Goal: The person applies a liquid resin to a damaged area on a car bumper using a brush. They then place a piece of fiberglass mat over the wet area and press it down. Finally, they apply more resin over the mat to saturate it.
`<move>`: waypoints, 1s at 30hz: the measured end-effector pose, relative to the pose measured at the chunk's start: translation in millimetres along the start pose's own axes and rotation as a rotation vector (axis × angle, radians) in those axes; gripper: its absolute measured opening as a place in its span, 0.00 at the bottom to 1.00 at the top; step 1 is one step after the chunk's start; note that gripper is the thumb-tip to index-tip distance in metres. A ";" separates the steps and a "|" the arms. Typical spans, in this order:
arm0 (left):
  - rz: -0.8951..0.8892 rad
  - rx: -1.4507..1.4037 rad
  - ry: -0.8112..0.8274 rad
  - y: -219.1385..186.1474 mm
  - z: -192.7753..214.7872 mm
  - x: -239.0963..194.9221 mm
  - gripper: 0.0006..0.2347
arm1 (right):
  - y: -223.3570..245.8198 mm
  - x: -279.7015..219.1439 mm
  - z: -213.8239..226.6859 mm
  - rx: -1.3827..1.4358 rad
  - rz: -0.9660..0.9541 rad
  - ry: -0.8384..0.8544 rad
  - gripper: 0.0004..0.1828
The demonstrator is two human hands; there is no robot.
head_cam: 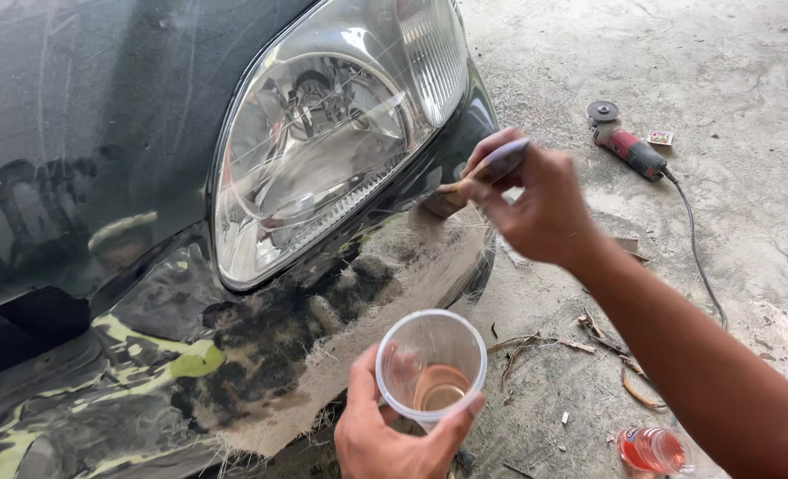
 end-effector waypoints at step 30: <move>-0.007 0.062 0.015 58.2 -7.1 0.6 0.37 | -11.9 -10.5 -11.1 -0.155 0.144 0.121 0.10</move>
Point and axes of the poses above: each hand's wrist, its own x-axis towards the middle knuckle, its own z-axis out of the back of the hand, y = z × x, the point moved 6 cm from there along x, towards the middle knuckle, and after that the axes turned 4 degrees about -x, right-handed, at the moved point
